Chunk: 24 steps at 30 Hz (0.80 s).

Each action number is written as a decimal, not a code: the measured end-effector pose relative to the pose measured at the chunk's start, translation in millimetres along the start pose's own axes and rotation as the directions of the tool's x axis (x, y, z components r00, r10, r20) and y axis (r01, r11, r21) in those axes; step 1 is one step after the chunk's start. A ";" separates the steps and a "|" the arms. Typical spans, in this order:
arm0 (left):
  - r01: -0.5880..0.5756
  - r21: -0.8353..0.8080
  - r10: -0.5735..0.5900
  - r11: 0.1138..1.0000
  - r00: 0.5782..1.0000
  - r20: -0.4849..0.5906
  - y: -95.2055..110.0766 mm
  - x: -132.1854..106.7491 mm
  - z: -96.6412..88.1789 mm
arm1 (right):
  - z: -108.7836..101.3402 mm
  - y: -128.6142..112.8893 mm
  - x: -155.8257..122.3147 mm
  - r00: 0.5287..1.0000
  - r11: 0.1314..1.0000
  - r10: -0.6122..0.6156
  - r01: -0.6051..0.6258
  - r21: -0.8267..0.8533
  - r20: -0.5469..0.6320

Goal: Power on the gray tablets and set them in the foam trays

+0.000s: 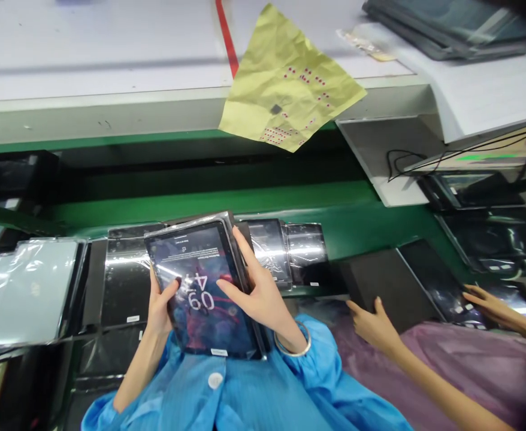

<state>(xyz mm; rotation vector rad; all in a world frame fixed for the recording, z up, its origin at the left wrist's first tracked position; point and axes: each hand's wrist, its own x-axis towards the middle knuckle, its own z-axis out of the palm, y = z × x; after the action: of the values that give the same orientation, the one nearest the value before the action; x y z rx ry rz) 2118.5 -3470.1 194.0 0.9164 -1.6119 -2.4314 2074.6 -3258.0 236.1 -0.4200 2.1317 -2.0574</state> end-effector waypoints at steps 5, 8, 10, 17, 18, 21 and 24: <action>0.009 0.096 -0.004 0.995 0.999 -0.045 8.9 1.9 4.2 | 6.0 29.3 2.2 0.969 0.965 0.200 -0.169 0.201 -0.144; 0.111 0.081 -0.100 0.990 0.986 -0.132 15.0 8.2 -6.9 | 9.5 52.1 2.5 0.923 0.932 0.294 -0.218 0.289 -0.250; 0.176 0.065 -0.161 0.982 0.968 -0.191 17.1 14.0 -18.0 | 11.4 63.2 4.1 0.904 0.924 0.314 -0.221 0.313 -0.289; 0.194 0.094 -0.179 0.976 0.972 -0.153 15.8 24.3 -22.9 | 23.2 72.0 21.0 0.922 0.896 0.324 -0.228 0.381 -0.211; 0.204 0.107 -0.189 0.973 0.972 -0.138 15.4 24.0 -17.2 | 24.4 72.0 22.1 0.925 0.888 0.335 -0.246 0.389 -0.181; 0.221 0.190 -0.215 0.957 0.975 -0.052 13.5 22.2 4.6 | 22.4 72.9 20.7 0.927 0.873 0.358 -0.291 0.391 -0.110; 0.136 0.316 -0.171 0.939 0.981 0.087 8.7 21.2 27.0 | 9.6 76.0 13.8 0.918 0.875 0.364 -0.280 0.395 -0.157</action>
<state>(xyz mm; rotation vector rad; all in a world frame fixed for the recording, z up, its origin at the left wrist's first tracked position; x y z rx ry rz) 2084.9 -3460.1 199.5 0.9953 -2.0814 -2.4108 2057.0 -3269.7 161.2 0.2217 1.7060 -2.3068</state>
